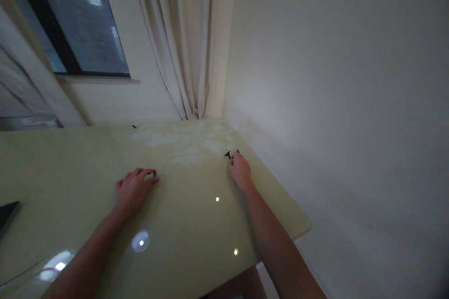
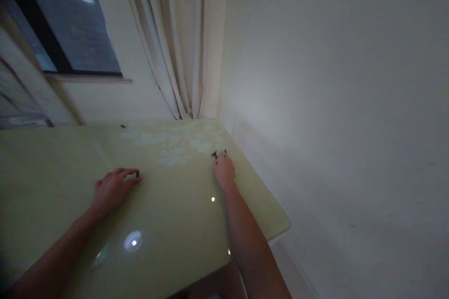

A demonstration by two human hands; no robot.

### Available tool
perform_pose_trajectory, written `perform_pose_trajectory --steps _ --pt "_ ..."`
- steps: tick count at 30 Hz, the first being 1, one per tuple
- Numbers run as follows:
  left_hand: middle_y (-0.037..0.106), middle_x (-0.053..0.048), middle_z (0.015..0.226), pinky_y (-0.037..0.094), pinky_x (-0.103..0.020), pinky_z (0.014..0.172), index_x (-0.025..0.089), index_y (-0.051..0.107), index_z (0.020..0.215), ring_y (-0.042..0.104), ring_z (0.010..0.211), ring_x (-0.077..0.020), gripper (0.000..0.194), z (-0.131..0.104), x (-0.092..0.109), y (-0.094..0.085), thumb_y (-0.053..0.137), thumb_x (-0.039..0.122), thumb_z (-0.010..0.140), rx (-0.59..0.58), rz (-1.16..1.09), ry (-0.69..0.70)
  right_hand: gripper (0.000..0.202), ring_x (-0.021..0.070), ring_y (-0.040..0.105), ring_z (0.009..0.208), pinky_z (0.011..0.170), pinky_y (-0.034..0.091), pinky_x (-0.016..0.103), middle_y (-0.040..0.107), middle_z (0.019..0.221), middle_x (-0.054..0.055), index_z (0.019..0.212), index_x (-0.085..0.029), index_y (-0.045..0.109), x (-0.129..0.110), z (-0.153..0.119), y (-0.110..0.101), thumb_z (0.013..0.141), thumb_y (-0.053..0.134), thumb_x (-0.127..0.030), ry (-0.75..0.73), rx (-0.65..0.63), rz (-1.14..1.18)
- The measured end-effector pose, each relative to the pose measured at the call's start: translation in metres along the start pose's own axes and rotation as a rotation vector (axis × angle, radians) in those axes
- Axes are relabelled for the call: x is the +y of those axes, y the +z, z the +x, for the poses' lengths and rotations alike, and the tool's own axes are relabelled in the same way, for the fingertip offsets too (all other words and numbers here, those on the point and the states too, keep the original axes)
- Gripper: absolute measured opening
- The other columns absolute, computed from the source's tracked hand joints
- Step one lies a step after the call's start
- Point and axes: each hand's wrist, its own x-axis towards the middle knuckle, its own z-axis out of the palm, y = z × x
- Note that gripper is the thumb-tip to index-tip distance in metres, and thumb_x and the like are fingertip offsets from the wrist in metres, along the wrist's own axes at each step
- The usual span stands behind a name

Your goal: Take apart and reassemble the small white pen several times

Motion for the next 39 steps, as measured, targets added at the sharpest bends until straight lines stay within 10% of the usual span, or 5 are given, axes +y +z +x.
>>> perform_pose_trajectory --steps 7,18,23,28,39 --pt "0.064 -0.015 0.140 0.045 -0.060 0.099 0.028 0.072 0.130 0.057 0.127 -0.0424 0.050 0.008 -0.025 -0.004 0.049 0.054 0.094 -0.105 -0.042 -0.071 0.016 0.0176 0.063 0.083 0.075 0.043 0.026 0.069 0.094 0.005 0.106 -0.017 0.065 -0.023 -0.013 0.010 0.091 0.061 -0.013 -0.147 -0.003 0.291" --pt "0.075 -0.011 0.124 0.046 -0.051 0.099 0.029 0.076 0.122 0.068 0.112 -0.0343 0.044 0.015 -0.033 -0.007 0.067 0.049 0.084 -0.136 -0.227 -0.132 0.021 0.0205 0.061 0.093 0.082 0.043 0.030 0.066 0.104 0.009 0.108 -0.020 0.065 -0.174 -0.051 0.058 0.089 0.061 -0.013 -0.354 -0.172 0.378" --pt "0.074 -0.009 0.127 0.043 -0.053 0.102 0.030 0.077 0.120 0.068 0.113 -0.0343 0.043 0.017 -0.026 -0.010 0.071 0.049 0.082 -0.135 -0.256 -0.173 0.022 0.0215 0.061 0.095 0.082 0.044 0.031 0.066 0.106 0.009 0.113 -0.019 0.064 -0.204 -0.051 0.074 0.090 0.065 -0.018 -0.322 -0.197 0.407" --pt "0.072 -0.011 0.130 0.040 -0.056 0.104 0.031 0.076 0.123 0.064 0.121 -0.0361 0.043 0.019 -0.023 -0.010 0.069 0.048 0.084 -0.176 -0.238 -0.173 0.027 0.0185 0.061 0.085 0.078 0.043 0.030 0.066 0.099 0.006 0.109 -0.020 0.067 -0.168 -0.031 0.065 0.087 0.078 -0.032 -0.344 -0.192 0.495" --pt "0.075 -0.011 0.125 0.043 -0.056 0.103 0.032 0.076 0.122 0.063 0.123 -0.0389 0.049 0.022 -0.021 -0.004 0.077 0.051 0.076 -0.123 -0.260 -0.169 0.020 0.0299 0.058 0.108 0.090 0.040 0.043 0.060 0.097 0.006 0.092 -0.024 0.061 0.044 0.015 -0.015 0.082 0.067 -0.008 0.042 0.176 0.238"
